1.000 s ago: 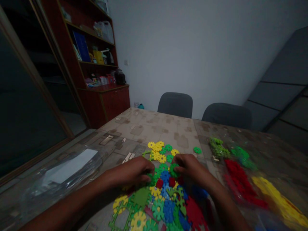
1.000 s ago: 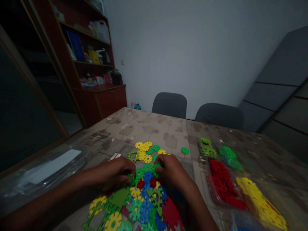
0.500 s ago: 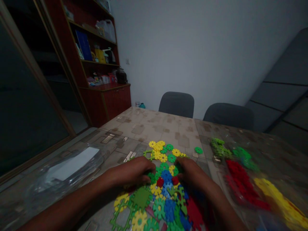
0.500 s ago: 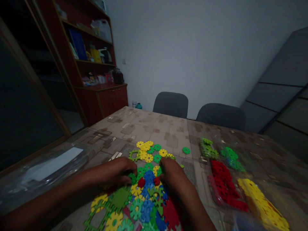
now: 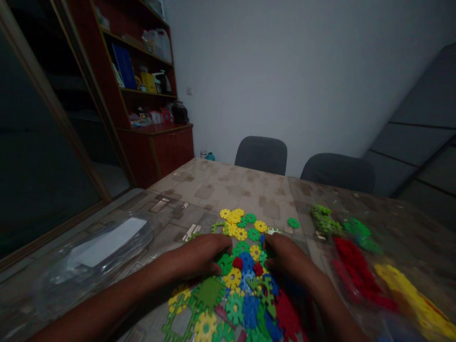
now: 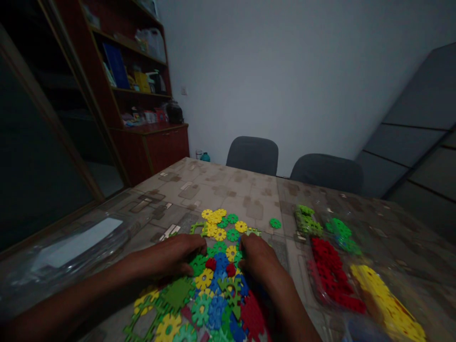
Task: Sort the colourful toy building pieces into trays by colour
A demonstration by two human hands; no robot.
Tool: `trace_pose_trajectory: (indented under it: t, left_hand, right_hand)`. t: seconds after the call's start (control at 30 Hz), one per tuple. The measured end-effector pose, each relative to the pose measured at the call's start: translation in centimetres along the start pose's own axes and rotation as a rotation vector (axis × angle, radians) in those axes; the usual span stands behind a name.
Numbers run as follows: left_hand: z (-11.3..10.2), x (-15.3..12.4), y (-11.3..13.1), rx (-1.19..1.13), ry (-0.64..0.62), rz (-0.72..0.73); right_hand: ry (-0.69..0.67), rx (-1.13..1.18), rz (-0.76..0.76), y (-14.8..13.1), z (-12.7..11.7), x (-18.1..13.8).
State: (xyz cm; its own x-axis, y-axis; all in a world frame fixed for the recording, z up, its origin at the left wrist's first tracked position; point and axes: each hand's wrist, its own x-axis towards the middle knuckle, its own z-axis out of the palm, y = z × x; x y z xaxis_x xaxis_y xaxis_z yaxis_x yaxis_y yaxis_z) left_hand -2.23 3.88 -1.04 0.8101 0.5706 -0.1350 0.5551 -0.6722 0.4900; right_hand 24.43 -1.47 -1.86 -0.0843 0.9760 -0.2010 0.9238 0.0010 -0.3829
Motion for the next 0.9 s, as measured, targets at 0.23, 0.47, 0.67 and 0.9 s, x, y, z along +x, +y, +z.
trace_pose_trajectory:
  t: [0.23, 0.47, 0.67, 0.9]
  left_hand:
    - [-0.1, 0.2, -0.1, -0.156, 0.069, 0.057]
    - [0.1, 1.1, -0.5, -0.372, 0.193, -0.019]
    - [0.9, 1.4, -0.4, -0.720, 0.184, -0.074]
    - [1.0, 1.5, 0.1, -0.902, 0.152, -0.036]
  right_hand:
    - [0.017, 0.104, -0.012, 0.5, 0.5, 0.3]
    - [0.057, 0.336, -0.150, -1.5, -0.5, 0.0]
    - [0.115, 0.515, -0.264, -4.0, -0.2, -0.2]
    - [0.126, 0.609, -0.251, -4.8, 0.6, -0.5]
